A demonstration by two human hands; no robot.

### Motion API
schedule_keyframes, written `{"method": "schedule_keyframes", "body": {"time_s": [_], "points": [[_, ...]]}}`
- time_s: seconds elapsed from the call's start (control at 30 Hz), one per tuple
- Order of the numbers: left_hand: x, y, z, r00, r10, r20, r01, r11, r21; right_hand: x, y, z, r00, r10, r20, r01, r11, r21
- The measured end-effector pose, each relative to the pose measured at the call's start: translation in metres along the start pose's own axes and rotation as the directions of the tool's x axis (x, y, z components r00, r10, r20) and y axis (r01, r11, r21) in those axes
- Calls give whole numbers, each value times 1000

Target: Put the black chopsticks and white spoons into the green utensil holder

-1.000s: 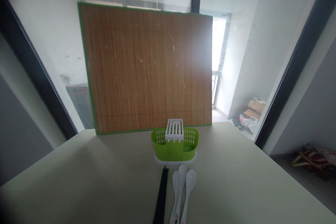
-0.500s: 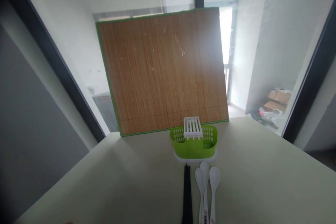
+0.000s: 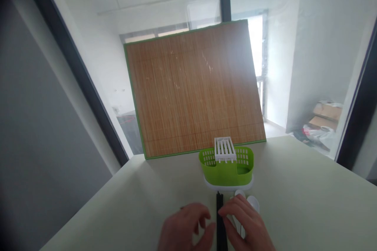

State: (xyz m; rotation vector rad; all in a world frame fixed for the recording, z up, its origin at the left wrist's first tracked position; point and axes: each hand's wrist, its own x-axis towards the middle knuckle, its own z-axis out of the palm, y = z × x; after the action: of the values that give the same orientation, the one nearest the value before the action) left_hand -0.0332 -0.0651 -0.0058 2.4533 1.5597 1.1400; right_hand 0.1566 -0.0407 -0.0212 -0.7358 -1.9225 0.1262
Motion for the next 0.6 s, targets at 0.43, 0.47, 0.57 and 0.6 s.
{"method": "schedule_keyframes", "body": {"time_s": [0.43,0.47,0.57,0.6], "points": [[-4,-13,107,737,-398,546,224,906,358,-54,58,44,991,82,102,-71,992,-106],[-3,-11,107,709,-418,568,225,898,379,-54,58,45,992,71,107,-59,992,-113],[-1,-5,109,655,-461,599,238,878,416,-53,56,47,993,25,112,-10,991,-132],[0,-3,111,651,-468,598,244,874,420,-53,56,48,994,11,113,5,990,-140]]}}
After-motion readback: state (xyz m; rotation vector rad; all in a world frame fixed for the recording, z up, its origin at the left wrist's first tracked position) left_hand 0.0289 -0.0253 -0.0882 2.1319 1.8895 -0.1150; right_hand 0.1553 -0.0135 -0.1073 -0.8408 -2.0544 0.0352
